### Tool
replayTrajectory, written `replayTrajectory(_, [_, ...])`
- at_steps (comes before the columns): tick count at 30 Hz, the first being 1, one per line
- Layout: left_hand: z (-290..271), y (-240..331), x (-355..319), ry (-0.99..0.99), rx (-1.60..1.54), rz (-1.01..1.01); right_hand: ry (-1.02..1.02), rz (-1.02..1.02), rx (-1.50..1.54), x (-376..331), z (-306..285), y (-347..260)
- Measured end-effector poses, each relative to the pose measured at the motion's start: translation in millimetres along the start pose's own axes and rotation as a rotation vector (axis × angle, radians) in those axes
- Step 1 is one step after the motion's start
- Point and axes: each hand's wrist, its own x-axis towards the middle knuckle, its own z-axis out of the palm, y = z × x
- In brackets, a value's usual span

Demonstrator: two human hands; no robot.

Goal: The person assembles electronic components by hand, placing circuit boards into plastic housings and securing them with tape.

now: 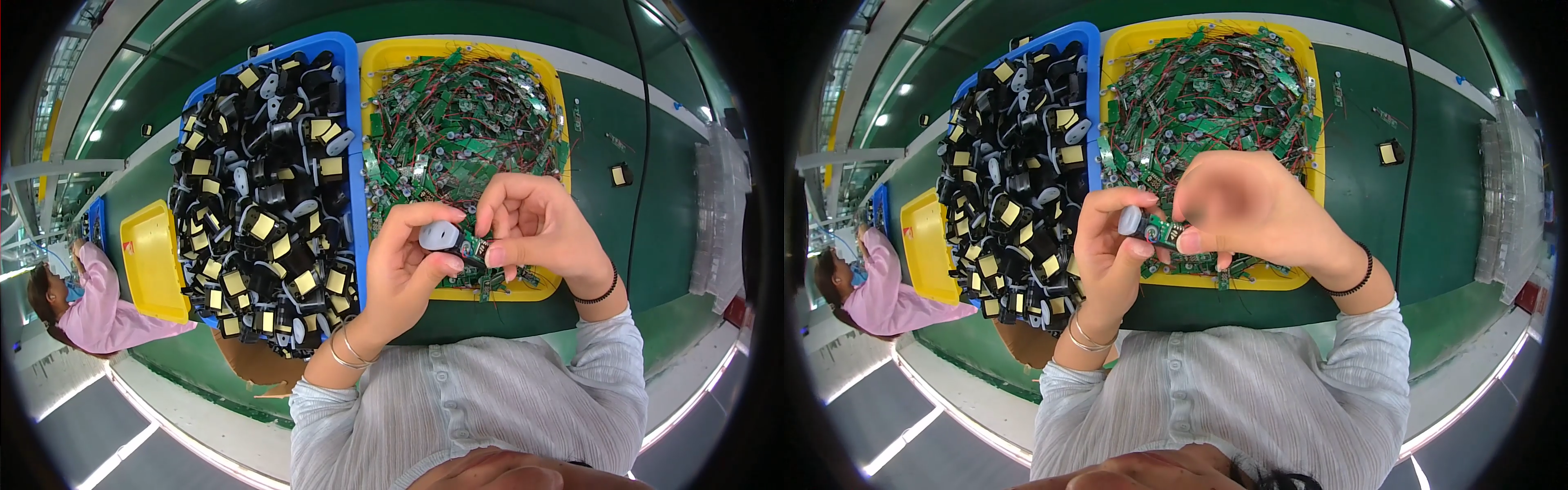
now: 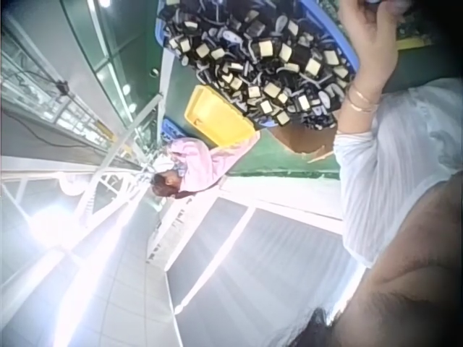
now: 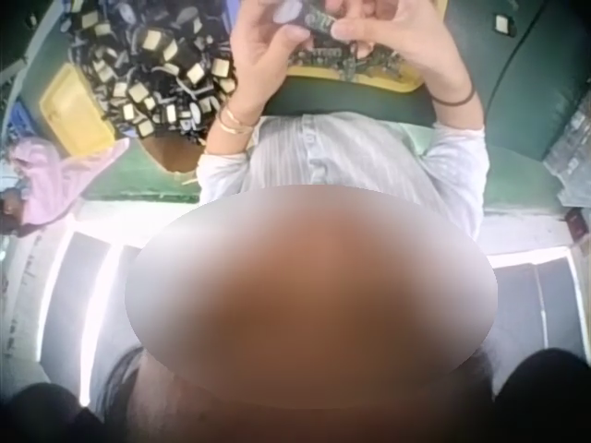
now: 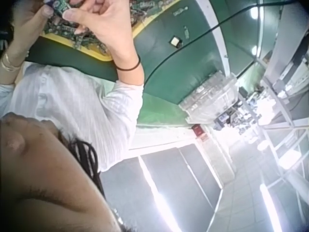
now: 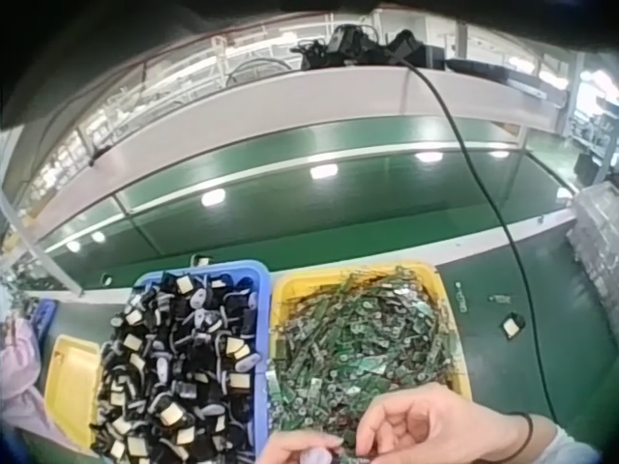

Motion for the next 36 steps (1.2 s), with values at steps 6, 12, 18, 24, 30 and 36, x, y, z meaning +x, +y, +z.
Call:
replayTrajectory(6, [-7, -7, 3, -0.078, 0.161, 0.068, -0.058, -0.004, -0.099, -2, -2, 9])
replayTrajectory(12, [8, -10, 13, -0.018, 0.469, 0.347, 0.136, -0.381, -0.587, -7, 11, 14])
replayTrajectory(18, [5, -6, 8, 0.023, 0.389, 0.343, 0.167, -0.522, -0.676, -6, 17, 16])
replayTrajectory(24, [-2, -3, 7, 0.000, 0.289, 0.240, 0.121, -0.685, -0.795, 1, 11, 17])
replayTrajectory(30, [6, 4, 9, 0.019, 0.194, 0.157, 0.100, -0.321, -0.400, -5, 10, 17])
replayTrajectory(36, [1, 4, 8, 0.063, 0.350, 0.131, -0.019, -0.111, -0.155, 1, 4, 14])
